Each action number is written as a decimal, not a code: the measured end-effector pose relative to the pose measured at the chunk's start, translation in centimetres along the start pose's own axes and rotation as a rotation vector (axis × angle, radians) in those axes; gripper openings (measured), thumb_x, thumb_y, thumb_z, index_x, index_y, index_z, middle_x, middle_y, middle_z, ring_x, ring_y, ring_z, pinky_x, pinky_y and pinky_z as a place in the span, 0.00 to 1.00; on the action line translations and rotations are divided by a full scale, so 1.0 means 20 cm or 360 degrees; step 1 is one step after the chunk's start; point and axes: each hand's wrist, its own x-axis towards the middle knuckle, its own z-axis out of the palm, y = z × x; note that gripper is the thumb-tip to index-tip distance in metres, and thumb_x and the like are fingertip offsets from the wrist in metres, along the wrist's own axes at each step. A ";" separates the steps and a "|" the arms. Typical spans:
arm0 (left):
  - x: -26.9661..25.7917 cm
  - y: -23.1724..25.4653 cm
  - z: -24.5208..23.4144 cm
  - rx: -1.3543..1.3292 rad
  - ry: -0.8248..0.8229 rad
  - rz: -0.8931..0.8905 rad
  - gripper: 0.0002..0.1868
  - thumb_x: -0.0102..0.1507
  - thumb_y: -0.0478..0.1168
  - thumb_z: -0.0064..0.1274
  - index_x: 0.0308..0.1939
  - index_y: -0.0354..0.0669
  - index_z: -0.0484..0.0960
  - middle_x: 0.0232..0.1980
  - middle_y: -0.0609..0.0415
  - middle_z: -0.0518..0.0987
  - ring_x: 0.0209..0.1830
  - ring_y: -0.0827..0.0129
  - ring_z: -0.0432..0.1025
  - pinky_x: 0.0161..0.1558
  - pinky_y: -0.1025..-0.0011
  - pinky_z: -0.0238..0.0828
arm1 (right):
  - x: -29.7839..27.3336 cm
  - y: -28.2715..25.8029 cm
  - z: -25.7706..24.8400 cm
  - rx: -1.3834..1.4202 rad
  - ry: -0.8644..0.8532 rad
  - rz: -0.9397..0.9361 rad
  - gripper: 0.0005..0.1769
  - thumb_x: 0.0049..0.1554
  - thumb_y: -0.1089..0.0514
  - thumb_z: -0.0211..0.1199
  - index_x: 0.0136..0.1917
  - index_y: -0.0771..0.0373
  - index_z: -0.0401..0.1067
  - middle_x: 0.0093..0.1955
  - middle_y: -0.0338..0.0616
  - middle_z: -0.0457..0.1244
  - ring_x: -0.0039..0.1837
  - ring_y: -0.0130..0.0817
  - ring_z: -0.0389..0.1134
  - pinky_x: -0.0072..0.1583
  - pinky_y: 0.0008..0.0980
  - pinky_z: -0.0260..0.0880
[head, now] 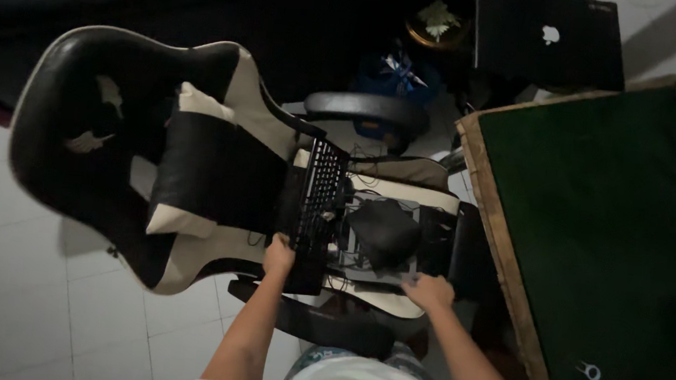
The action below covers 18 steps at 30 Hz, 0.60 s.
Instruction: The person cleans a green desk surface using a dark cloth. They move various items including a router, a fan, a phone stand, and a bottle of liquid aside to wipe the surface underneath. The person also wipes a black laptop and a white phone stand before placing them back on the desk.
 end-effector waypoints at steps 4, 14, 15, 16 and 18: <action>0.01 0.01 0.05 0.0539 -0.0314 0.0057 0.19 0.60 0.57 0.50 0.45 0.55 0.89 0.53 0.48 0.83 0.57 0.51 0.75 0.60 0.50 0.66 | 0.06 0.01 0.07 0.0032 0.0078 -0.0079 0.35 0.52 0.36 0.65 0.70 0.48 0.70 0.68 0.45 0.63 0.70 0.45 0.61 0.67 0.51 0.61; 0.06 0.14 0.28 0.0156 -0.0384 0.0070 0.20 0.64 0.45 0.46 0.60 0.52 0.79 0.54 0.41 0.83 0.57 0.45 0.76 0.56 0.53 0.71 | 0.23 0.04 0.13 0.0477 0.0154 0.0054 0.27 0.61 0.52 0.52 0.74 0.46 0.64 0.67 0.50 0.64 0.68 0.55 0.64 0.68 0.66 0.52; 0.07 0.15 0.30 0.0128 -0.0466 0.0078 0.19 0.63 0.45 0.49 0.58 0.52 0.81 0.55 0.43 0.83 0.58 0.48 0.76 0.57 0.55 0.71 | 0.25 0.04 0.12 0.0500 0.0146 0.0059 0.35 0.58 0.56 0.53 0.78 0.43 0.59 0.69 0.50 0.62 0.68 0.58 0.61 0.65 0.70 0.50; 0.07 0.16 0.33 0.0099 -0.0548 0.0086 0.19 0.61 0.46 0.51 0.56 0.52 0.82 0.55 0.45 0.83 0.59 0.50 0.76 0.58 0.57 0.71 | 0.26 0.05 0.13 0.0530 0.0202 -0.0005 0.33 0.56 0.55 0.56 0.76 0.47 0.62 0.66 0.52 0.63 0.66 0.60 0.63 0.62 0.66 0.55; 0.07 0.17 0.39 0.0091 -0.0672 0.0135 0.20 0.59 0.47 0.53 0.54 0.51 0.84 0.56 0.48 0.84 0.59 0.53 0.76 0.60 0.60 0.71 | 0.27 0.08 0.16 0.0592 0.0312 -0.0132 0.31 0.53 0.54 0.61 0.70 0.54 0.68 0.61 0.54 0.66 0.61 0.63 0.65 0.57 0.60 0.65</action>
